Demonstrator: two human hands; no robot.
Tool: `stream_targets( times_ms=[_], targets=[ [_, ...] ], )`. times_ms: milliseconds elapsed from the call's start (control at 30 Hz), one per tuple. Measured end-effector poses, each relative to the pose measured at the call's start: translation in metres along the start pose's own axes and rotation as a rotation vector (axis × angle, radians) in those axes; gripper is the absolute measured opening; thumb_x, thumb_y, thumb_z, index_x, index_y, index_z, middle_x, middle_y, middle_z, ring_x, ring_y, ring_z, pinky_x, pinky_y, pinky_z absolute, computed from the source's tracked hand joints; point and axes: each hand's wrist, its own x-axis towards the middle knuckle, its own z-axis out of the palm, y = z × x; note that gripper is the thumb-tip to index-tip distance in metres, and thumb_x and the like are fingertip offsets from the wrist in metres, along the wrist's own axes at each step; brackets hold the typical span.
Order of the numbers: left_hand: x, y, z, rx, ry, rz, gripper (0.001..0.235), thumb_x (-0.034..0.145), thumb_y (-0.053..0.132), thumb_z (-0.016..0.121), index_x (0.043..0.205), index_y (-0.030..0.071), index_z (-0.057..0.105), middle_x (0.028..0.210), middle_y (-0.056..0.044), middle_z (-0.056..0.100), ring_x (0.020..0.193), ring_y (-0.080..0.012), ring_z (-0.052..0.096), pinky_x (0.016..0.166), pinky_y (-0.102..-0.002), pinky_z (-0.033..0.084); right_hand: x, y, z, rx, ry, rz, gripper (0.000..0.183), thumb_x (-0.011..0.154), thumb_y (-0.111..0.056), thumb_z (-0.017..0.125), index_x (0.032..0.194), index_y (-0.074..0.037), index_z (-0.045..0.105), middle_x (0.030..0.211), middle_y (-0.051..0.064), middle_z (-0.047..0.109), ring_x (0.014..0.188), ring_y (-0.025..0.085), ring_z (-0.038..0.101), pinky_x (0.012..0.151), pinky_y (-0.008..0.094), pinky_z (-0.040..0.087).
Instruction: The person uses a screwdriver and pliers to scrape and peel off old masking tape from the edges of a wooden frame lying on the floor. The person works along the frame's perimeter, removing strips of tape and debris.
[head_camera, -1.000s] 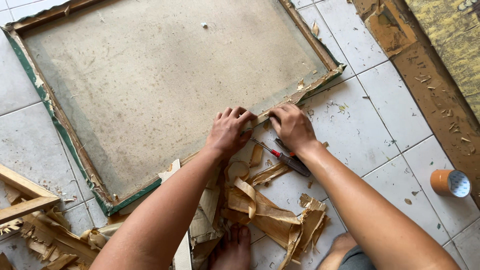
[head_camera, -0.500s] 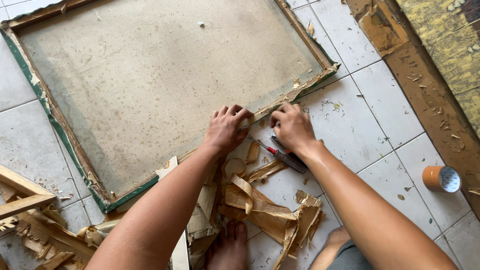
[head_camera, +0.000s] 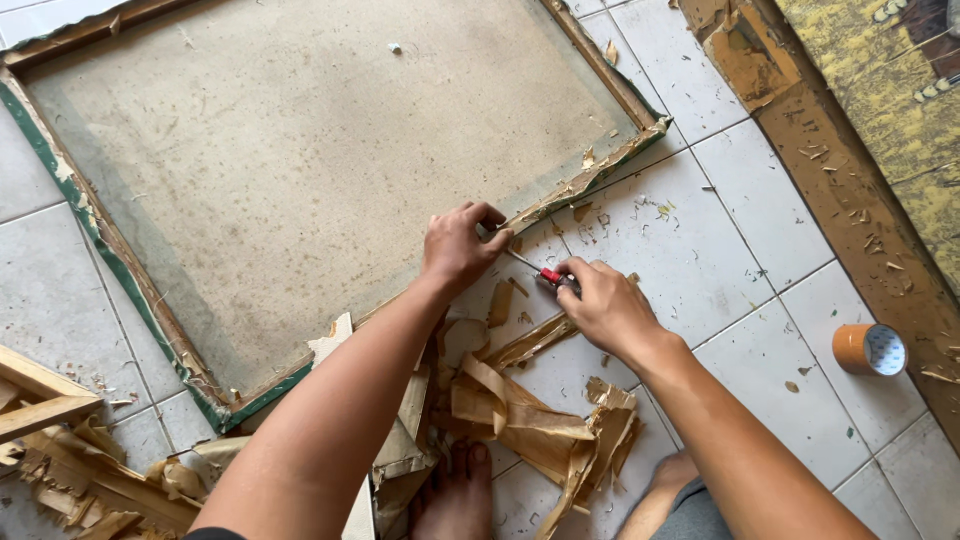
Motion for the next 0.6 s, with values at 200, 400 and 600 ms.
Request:
stream_targets(
  times_ms=[200,400,600],
  targets=[
    [-0.015,-0.005,-0.009,-0.089,0.063,0.092,0.034,0.082,0.032,0.092,0.112,0.02,0.082,0.102,-0.004,0.077,0.093,-0.0274,0.081,0.093,-0.042,0.053,-0.008,-0.016,-0.03,0.075,0.014,0.127,0.049,0.116,-0.018,0.05,0.162,0.0,0.052,0.117,0.038,0.079,0.09,0.048,0.084,0.074,0.055,0.066],
    [-0.01,-0.01,-0.007,-0.002,0.029,0.106,0.027,0.08,0.028,0.094,0.104,0.024,0.083,0.103,-0.002,0.076,0.093,-0.0251,0.08,0.092,-0.04,0.052,-0.037,-0.061,-0.002,0.118,0.033,0.053,0.056,0.115,-0.011,0.048,0.171,-0.007,0.053,0.113,0.037,0.08,0.071,0.04,0.083,0.056,0.045,0.063],
    [-0.012,-0.012,0.0,-0.009,0.049,0.122,0.027,0.08,0.035,0.095,0.103,0.024,0.083,0.101,-0.002,0.075,0.093,-0.0254,0.079,0.091,-0.039,0.051,-0.017,-0.03,0.024,0.085,0.188,0.027,0.054,0.119,-0.003,0.046,0.172,0.002,0.05,0.076,0.022,0.074,0.051,0.019,0.06,0.043,0.029,0.051]
  ],
)
